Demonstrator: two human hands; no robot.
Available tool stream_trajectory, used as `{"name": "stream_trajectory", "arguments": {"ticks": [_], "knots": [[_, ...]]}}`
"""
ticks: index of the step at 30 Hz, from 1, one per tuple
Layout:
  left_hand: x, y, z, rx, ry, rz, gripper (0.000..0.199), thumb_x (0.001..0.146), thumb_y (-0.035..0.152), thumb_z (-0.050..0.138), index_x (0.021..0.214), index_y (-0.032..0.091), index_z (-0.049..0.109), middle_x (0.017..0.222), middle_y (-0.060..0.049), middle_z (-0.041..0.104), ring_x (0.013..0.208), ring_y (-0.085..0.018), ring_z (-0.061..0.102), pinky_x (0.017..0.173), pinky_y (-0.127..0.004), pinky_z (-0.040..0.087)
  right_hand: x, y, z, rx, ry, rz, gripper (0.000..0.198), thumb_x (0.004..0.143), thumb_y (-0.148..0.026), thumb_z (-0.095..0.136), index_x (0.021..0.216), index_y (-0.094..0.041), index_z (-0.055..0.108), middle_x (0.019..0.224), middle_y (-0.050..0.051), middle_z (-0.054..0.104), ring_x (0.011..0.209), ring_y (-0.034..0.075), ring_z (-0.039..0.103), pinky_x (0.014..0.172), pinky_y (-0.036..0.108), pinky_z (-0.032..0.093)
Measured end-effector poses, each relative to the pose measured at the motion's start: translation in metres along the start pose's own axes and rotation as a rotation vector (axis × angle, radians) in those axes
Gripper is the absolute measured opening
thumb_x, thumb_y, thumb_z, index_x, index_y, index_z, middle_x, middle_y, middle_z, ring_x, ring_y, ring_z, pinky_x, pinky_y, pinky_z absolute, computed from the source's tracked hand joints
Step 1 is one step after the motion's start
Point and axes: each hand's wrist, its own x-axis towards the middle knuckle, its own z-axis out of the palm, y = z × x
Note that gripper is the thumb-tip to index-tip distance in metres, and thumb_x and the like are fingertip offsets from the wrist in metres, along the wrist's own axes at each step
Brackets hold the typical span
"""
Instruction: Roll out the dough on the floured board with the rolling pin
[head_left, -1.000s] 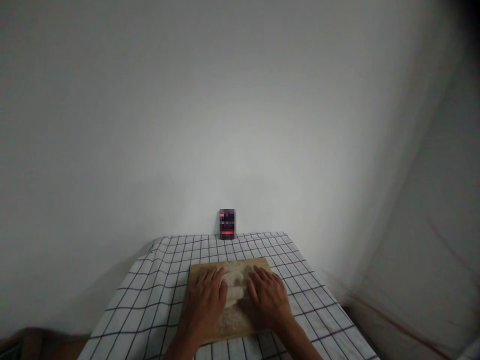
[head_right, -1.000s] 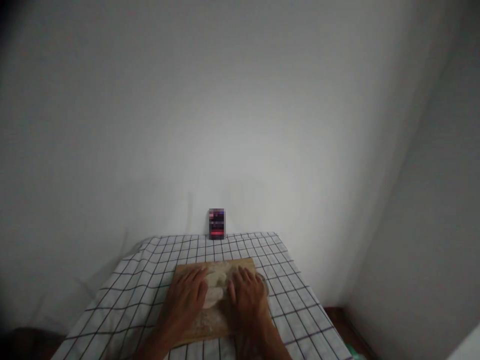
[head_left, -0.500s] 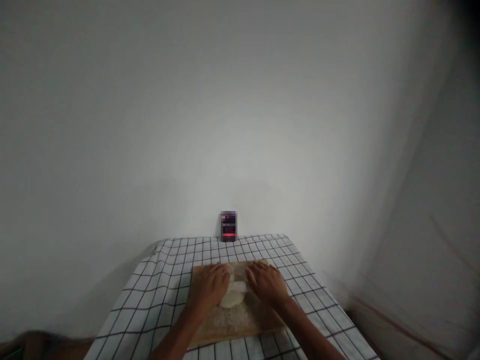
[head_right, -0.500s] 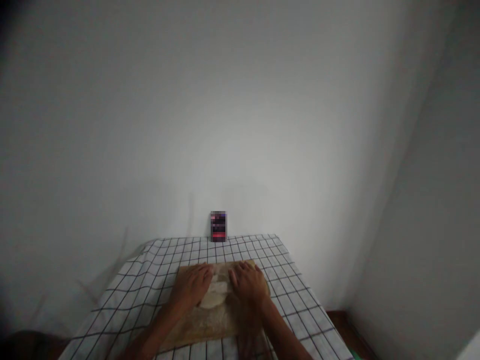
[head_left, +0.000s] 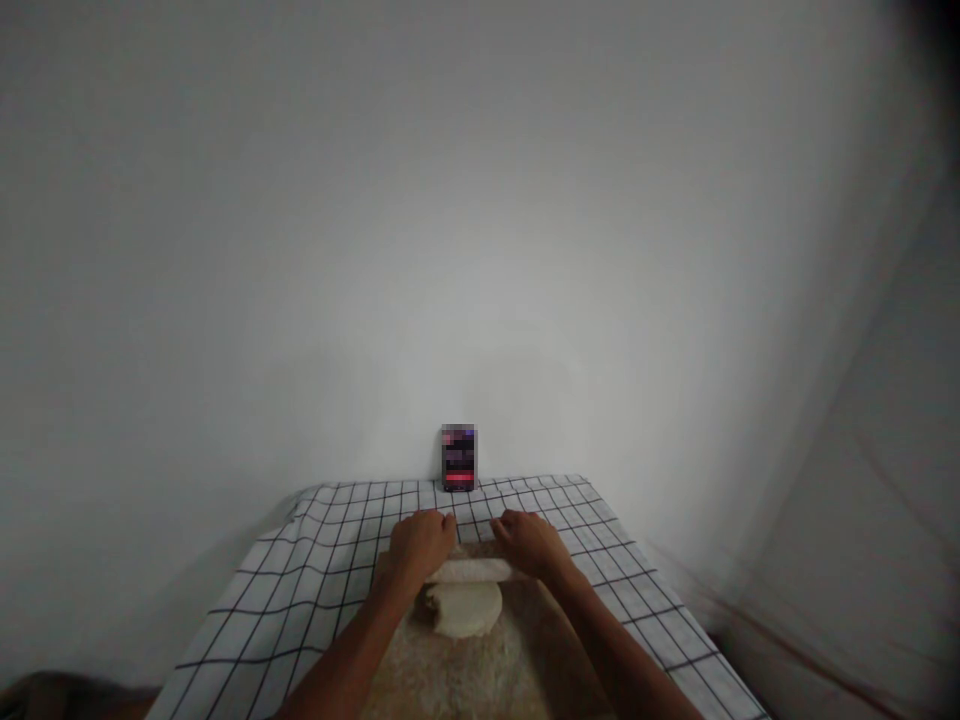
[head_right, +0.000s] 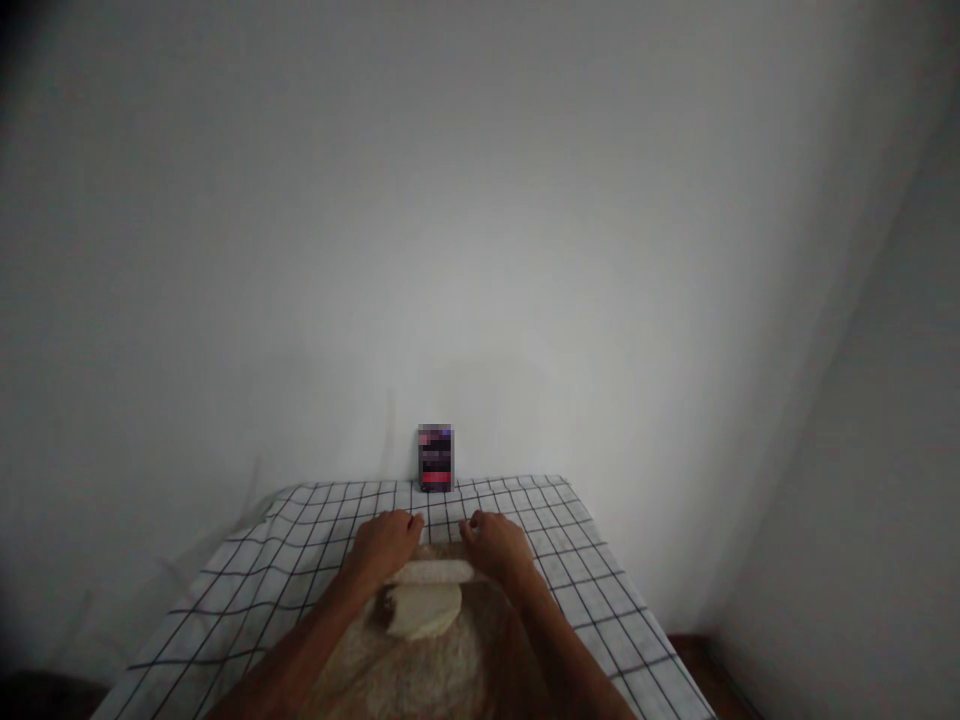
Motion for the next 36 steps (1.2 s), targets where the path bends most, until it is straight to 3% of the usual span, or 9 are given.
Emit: {"name": "stream_trajectory", "arguments": {"ticks": [17, 19, 22, 24, 29, 33, 36], "knots": [[-0.028, 0.004, -0.006, -0.029, 0.045, 0.034, 0.047, 0.104, 0.039, 0.038, 0.1, 0.02, 0.081, 0.11, -0.016, 0.084, 0.105, -0.03, 0.079, 0.089, -0.04, 0.056, -0.036, -0.015, -0.011, -0.099, 0.043, 0.019, 0.046, 0.112, -0.044, 0.038, 0.102, -0.022, 0.077, 0.109, 0.013, 0.08, 0.104, 0.026, 0.076, 0.09, 0.035, 0.053], [-0.033, 0.004, -0.008, 0.024, 0.079, 0.039, 0.046, 0.104, 0.037, 0.038, 0.1, 0.02, 0.081, 0.111, -0.016, 0.083, 0.109, -0.032, 0.077, 0.095, -0.044, 0.055, -0.04, -0.017, -0.012, -0.089, 0.064, -0.03, 0.045, 0.113, -0.042, 0.036, 0.108, -0.022, 0.076, 0.11, 0.012, 0.079, 0.105, 0.023, 0.076, 0.09, 0.032, 0.053], [-0.038, 0.005, -0.008, 0.023, 0.057, 0.049, 0.045, 0.105, 0.034, 0.036, 0.104, 0.023, 0.08, 0.112, -0.013, 0.083, 0.109, -0.028, 0.077, 0.093, -0.039, 0.056, -0.046, -0.015, -0.011, -0.143, 0.043, -0.028, 0.046, 0.113, -0.042, 0.035, 0.106, -0.022, 0.075, 0.109, 0.013, 0.079, 0.107, 0.025, 0.075, 0.093, 0.035, 0.054], [-0.041, 0.006, -0.006, 0.052, 0.072, 0.059, 0.042, 0.104, 0.035, 0.039, 0.104, 0.022, 0.079, 0.112, -0.014, 0.082, 0.112, -0.029, 0.075, 0.098, -0.041, 0.054, -0.049, -0.012, -0.009, -0.124, 0.053, -0.153, 0.044, 0.114, -0.041, 0.033, 0.111, -0.024, 0.073, 0.111, 0.011, 0.078, 0.109, 0.022, 0.074, 0.091, 0.031, 0.054], [-0.051, 0.002, 0.002, 0.044, 0.112, 0.126, 0.043, 0.105, 0.033, 0.035, 0.107, 0.023, 0.077, 0.115, -0.014, 0.081, 0.114, -0.031, 0.074, 0.098, -0.045, 0.056, -0.062, -0.014, -0.008, -0.152, 0.096, -0.111, 0.046, 0.113, -0.04, 0.031, 0.109, -0.022, 0.074, 0.112, 0.013, 0.078, 0.11, 0.024, 0.073, 0.092, 0.033, 0.055], [-0.07, -0.008, 0.015, -0.031, 0.145, 0.162, 0.042, 0.104, 0.038, 0.036, 0.112, 0.03, 0.077, 0.121, -0.011, 0.081, 0.118, -0.032, 0.072, 0.107, -0.05, 0.055, -0.082, -0.021, -0.007, -0.134, 0.101, -0.024, 0.047, 0.112, -0.038, 0.031, 0.11, -0.023, 0.076, 0.115, 0.014, 0.079, 0.108, 0.026, 0.074, 0.087, 0.033, 0.056], [-0.09, -0.013, 0.028, -0.115, 0.196, 0.197, 0.044, 0.102, 0.038, 0.038, 0.127, 0.042, 0.074, 0.14, -0.002, 0.075, 0.134, -0.03, 0.065, 0.119, -0.049, 0.05, -0.1, -0.021, -0.001, -0.126, 0.142, -0.047, 0.043, 0.109, -0.04, 0.037, 0.108, -0.022, 0.076, 0.11, 0.015, 0.079, 0.107, 0.028, 0.074, 0.09, 0.035, 0.055]]}}
